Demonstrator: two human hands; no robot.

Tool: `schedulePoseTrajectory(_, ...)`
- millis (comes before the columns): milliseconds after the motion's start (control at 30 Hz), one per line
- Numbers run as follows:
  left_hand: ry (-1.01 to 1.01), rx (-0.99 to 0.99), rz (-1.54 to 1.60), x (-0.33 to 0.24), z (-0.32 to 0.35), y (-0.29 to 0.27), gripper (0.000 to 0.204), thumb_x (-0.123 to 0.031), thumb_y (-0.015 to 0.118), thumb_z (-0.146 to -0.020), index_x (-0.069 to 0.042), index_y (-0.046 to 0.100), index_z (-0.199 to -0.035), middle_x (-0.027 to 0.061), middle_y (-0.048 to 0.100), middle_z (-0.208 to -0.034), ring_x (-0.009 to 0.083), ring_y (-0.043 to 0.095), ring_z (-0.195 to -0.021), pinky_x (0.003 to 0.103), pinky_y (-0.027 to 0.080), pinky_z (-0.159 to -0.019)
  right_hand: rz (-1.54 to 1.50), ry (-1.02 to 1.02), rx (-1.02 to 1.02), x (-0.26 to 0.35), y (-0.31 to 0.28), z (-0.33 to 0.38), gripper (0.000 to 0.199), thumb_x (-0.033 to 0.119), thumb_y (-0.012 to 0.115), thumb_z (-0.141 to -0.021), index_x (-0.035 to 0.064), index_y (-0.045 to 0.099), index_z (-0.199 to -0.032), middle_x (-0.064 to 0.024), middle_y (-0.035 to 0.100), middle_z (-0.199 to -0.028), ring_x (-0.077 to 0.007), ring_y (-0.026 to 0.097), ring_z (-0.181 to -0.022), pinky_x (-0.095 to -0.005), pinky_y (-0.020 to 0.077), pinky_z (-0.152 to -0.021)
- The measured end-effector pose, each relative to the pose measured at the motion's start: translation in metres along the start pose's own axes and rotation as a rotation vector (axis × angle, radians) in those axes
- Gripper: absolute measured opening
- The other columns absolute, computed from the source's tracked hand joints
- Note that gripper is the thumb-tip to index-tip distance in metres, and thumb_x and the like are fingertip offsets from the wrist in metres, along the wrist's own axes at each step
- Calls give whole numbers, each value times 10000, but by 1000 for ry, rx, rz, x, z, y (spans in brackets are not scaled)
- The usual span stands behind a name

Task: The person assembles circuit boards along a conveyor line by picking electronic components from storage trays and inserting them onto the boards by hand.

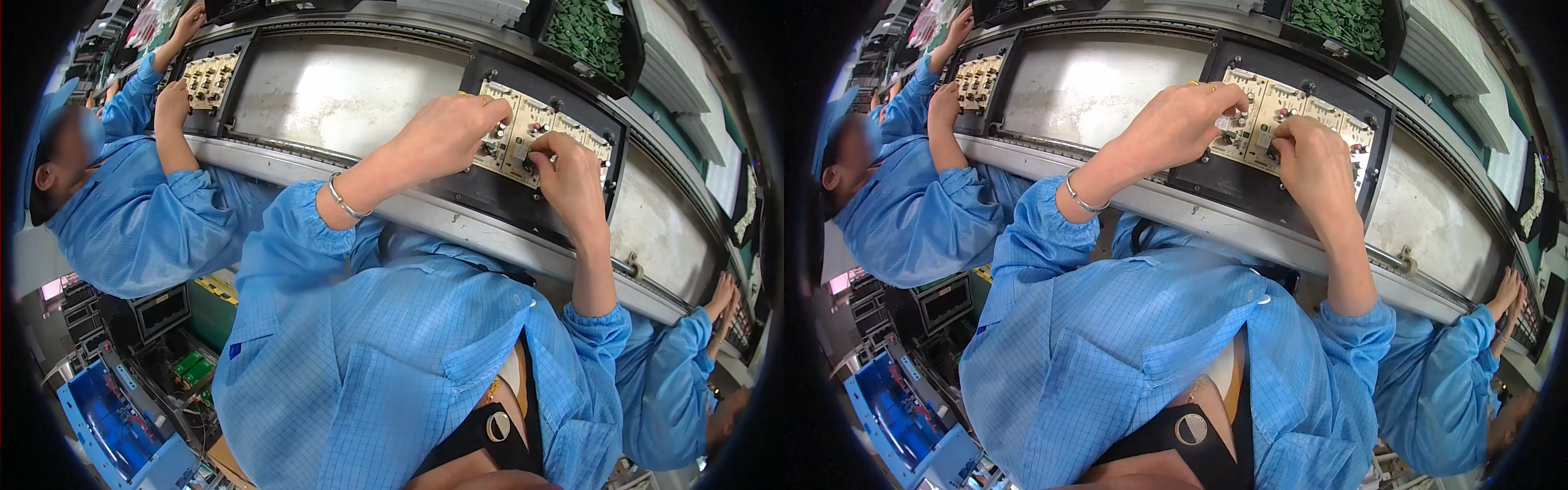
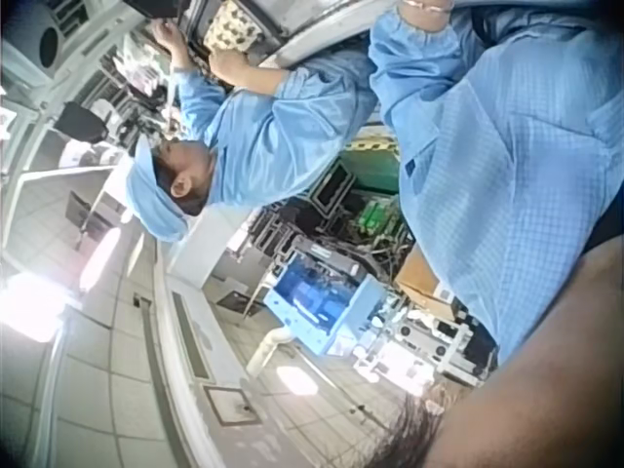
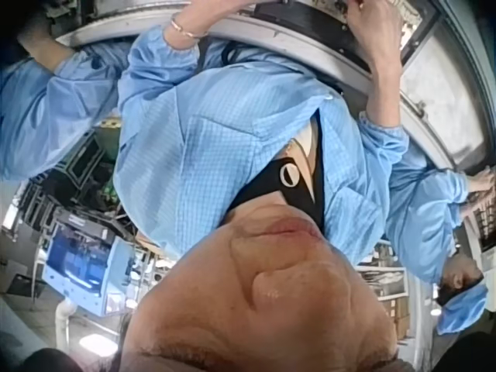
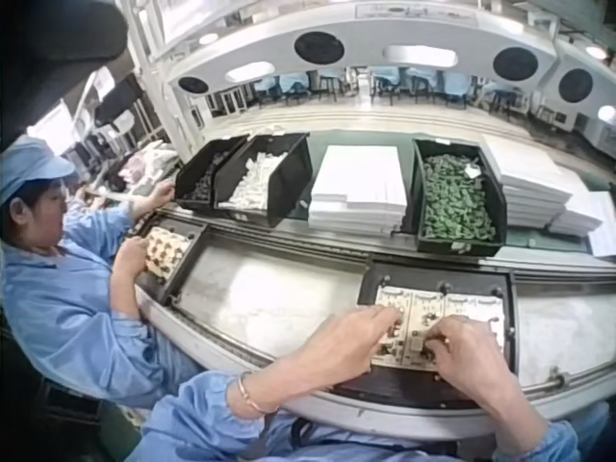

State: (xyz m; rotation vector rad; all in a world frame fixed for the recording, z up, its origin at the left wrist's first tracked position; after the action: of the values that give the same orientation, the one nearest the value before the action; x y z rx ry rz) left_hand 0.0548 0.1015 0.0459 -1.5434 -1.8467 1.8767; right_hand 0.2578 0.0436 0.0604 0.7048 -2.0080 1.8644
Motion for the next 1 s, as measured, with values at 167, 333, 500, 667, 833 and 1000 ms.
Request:
schedulePoseTrajectory(167, 26, -28, 13, -1, 0, 2, 427, 79, 685, -781, -71, 593, -1171, 151, 720, -1029, 374, 694, -1006, 466, 556, -822, 12, -8, 13, 0, 0, 0, 101, 3, 702, -855, -26, 726, -948, -185, 732, -890, -334, 714, -771, -405, 545, -724)
schedulePoseTrajectory(333, 79, -27, -38, -1, -1, 4, 428, 84, 676, -774, -65, 586, -1164, 175, 696, -1000, 394, 684, -959, 495, 544, -802, 89, -56, -42, 1, 5, 7, 110, -2, 698, -852, -26, 727, -956, -188, 730, -906, -343, 713, -789, -418, 545, -741)
schedulePoseTrajectory(500, 48, -1, 13, 3, -4, 2, 431, 76, 684, -760, -61, 587, -1156, 172, 694, -1019, 390, 686, -955, 488, 551, -795, -56, 82, 78, 0, -5, 1, 174, -36, 657, -854, -15, 731, -1009, -110, 739, -889, -225, 691, -781, -358, 539, -754)
schedulePoseTrajectory(667, 35, 21, 79, 6, -3, 6, 398, 67, 694, -760, -52, 592, -1125, 164, 692, -1034, 386, 688, -957, 479, 556, -799, -461, 136, 102, -17, -12, -9, 323, -96, 586, -866, -13, 670, -1167, -56, 705, -1045, -146, 661, -937, -316, 536, -835)
schedulePoseTrajectory(833, 77, -27, 26, 7, -2, 12, 336, 57, 710, -767, -37, 604, -1071, 149, 693, -1045, 393, 686, -964, 483, 557, -798, -912, 177, 22, -14, 6, -13, 341, -122, 557, -937, -37, 589, -1265, -96, 688, -1147, -168, 688, -1047, -303, 572, -932)
schedulePoseTrajectory(1000, 70, -7, 28, 8, 1, 7, 330, 58, 707, -766, -38, 605, -1065, 147, 695, -1048, 399, 686, -961, 487, 558, -790, -815, 340, 51, -1, 0, -10, 300, -82, 628, -943, -12, 601, -1233, -66, 718, -1013, -120, 703, -924, -237, 574, -805)
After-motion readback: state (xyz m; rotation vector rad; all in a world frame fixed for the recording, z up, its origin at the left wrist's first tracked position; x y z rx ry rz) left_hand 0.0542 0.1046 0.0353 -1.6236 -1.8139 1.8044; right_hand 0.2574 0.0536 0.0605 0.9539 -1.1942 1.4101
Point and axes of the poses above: each hand's wrist, its own z-axis away from the middle knuckle, its own y-axis out of the palm, x = y × z, the point moved 2 cm from there along -z, towards the middle knuckle
